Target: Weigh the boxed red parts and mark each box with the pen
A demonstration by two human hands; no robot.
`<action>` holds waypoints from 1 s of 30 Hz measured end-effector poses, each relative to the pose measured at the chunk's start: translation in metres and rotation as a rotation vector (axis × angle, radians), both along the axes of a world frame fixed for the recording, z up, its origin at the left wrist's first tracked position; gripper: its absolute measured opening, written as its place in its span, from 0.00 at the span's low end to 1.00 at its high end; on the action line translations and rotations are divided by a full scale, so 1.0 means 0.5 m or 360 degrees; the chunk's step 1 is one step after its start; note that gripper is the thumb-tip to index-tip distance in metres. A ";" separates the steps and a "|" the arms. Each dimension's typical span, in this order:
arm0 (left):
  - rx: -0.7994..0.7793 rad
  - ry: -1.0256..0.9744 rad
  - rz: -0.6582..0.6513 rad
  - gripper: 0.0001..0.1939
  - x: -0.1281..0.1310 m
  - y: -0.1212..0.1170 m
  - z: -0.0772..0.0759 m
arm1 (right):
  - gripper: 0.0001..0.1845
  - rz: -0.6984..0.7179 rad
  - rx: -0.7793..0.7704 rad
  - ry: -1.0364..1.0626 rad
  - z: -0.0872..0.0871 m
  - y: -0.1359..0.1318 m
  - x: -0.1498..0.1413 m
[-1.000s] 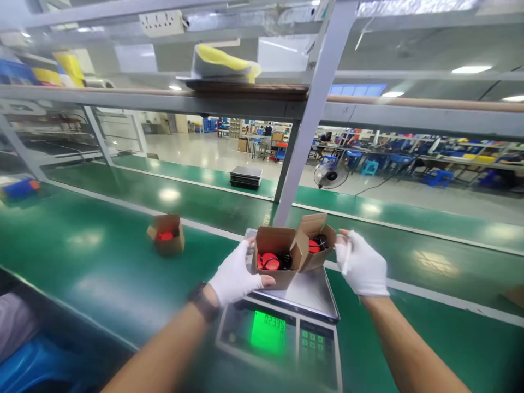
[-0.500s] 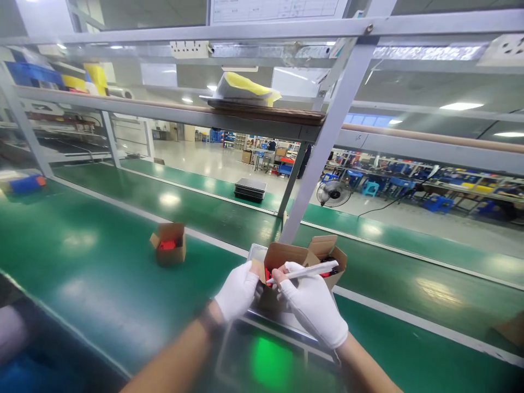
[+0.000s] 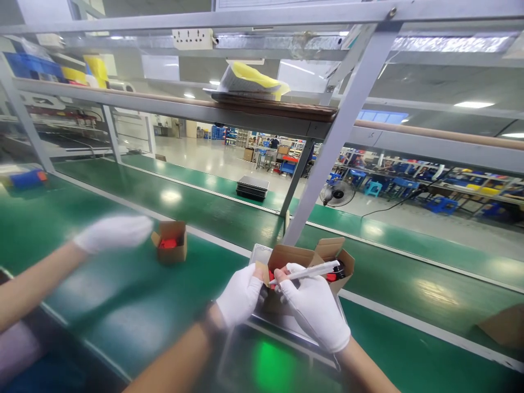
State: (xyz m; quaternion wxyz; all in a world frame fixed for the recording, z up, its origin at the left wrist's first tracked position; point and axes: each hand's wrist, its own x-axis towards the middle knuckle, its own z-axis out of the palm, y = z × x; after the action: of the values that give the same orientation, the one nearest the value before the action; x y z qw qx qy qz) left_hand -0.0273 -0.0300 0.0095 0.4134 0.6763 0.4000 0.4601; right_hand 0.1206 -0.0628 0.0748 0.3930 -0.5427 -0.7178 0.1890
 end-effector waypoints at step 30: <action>-0.0149 -0.0133 -0.0235 0.34 0.033 -0.019 0.013 | 0.13 -0.0068 0.0179 0.1242 -0.012 -0.041 0.063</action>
State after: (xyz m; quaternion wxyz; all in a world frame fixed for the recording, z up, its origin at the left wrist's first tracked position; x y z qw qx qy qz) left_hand -0.0106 -0.0393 0.0162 0.4937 0.6641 0.3526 0.4370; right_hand 0.1520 -0.0831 0.0689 0.6692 -0.4225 -0.5124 0.3334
